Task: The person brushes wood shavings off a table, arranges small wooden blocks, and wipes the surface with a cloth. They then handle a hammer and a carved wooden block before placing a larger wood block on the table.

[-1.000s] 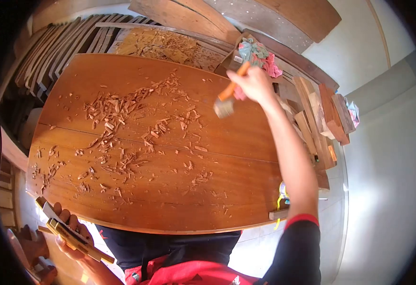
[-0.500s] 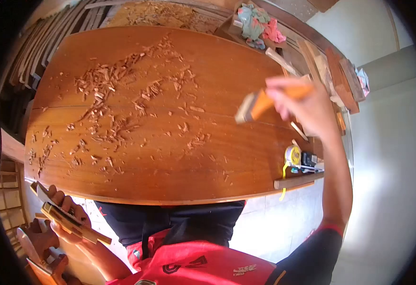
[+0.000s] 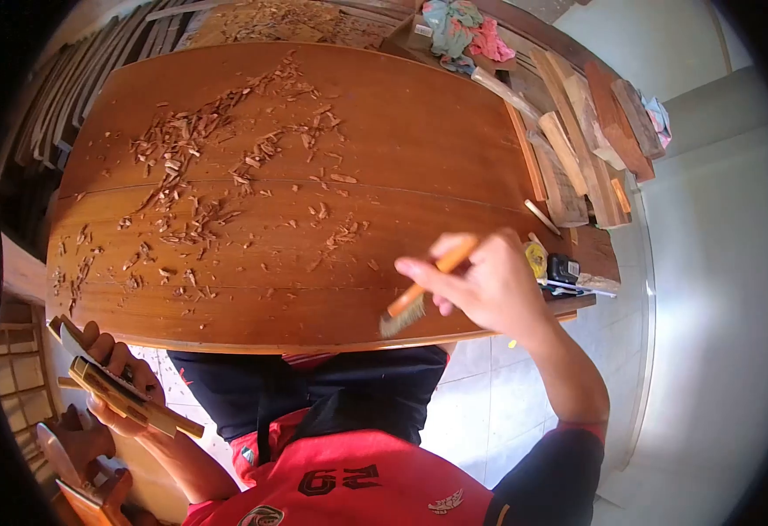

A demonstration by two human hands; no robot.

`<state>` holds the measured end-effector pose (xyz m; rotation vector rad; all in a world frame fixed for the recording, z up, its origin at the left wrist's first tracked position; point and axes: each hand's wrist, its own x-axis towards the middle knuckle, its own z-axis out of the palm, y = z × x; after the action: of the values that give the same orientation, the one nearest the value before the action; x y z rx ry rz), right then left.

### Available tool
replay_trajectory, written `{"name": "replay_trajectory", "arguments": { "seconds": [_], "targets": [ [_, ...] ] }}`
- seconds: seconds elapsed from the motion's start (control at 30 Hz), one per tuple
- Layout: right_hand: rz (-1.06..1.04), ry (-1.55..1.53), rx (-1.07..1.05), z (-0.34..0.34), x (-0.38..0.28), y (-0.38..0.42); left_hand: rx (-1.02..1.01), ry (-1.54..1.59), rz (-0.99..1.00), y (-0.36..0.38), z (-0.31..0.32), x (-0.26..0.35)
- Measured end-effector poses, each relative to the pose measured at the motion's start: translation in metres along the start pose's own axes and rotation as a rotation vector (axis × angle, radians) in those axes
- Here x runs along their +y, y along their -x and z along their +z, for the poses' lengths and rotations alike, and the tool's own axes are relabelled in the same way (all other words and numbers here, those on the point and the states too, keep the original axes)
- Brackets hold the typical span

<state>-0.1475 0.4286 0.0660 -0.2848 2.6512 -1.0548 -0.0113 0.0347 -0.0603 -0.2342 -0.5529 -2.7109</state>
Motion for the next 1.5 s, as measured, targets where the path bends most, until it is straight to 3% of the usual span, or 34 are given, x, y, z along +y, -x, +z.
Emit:
{"name": "replay_trajectory", "arguments": {
  "seconds": [0.47,0.67,0.8,0.87,1.0,1.03,1.13,1.2,1.33,1.43,1.5],
  "targets": [
    [-0.161,0.154,0.222,0.004,-0.049,-0.301,0.237,-0.069,0.126,0.015,-0.020,0.036],
    [-0.394,0.047,0.450,-0.012,-0.045,-0.399,0.178,-0.047,0.136,0.007,-0.029,0.034],
    [-0.468,-0.011,0.433,-0.032,-0.036,-0.359,0.076,-0.068,0.086,0.009,-0.039,0.037],
    [-0.455,0.005,0.369,-0.040,-0.037,-0.302,0.174,-0.050,0.132,0.006,-0.025,0.025],
    [-0.152,0.118,0.150,-0.051,-0.024,-0.214,0.204,-0.078,0.097,0.013,-0.025,0.018],
    [-0.128,0.133,0.095,-0.050,-0.021,-0.202,0.132,-0.084,0.095,0.014,-0.026,0.014],
    [-0.269,0.064,0.103,-0.047,0.003,-0.218,0.135,-0.105,0.098,0.012,-0.017,0.006],
    [-0.389,-0.001,0.238,-0.037,0.015,-0.248,0.117,-0.090,0.099,0.013,-0.002,0.004],
    [-0.383,-0.162,0.362,-0.030,0.017,-0.273,0.056,-0.097,0.087,0.023,0.022,0.013],
    [-0.433,-0.249,0.234,-0.038,0.013,-0.236,0.016,-0.128,0.075,0.039,0.013,0.023],
    [-0.467,-0.189,0.037,-0.046,0.006,-0.185,0.088,-0.159,0.103,0.046,0.011,0.024]
  ]
}}
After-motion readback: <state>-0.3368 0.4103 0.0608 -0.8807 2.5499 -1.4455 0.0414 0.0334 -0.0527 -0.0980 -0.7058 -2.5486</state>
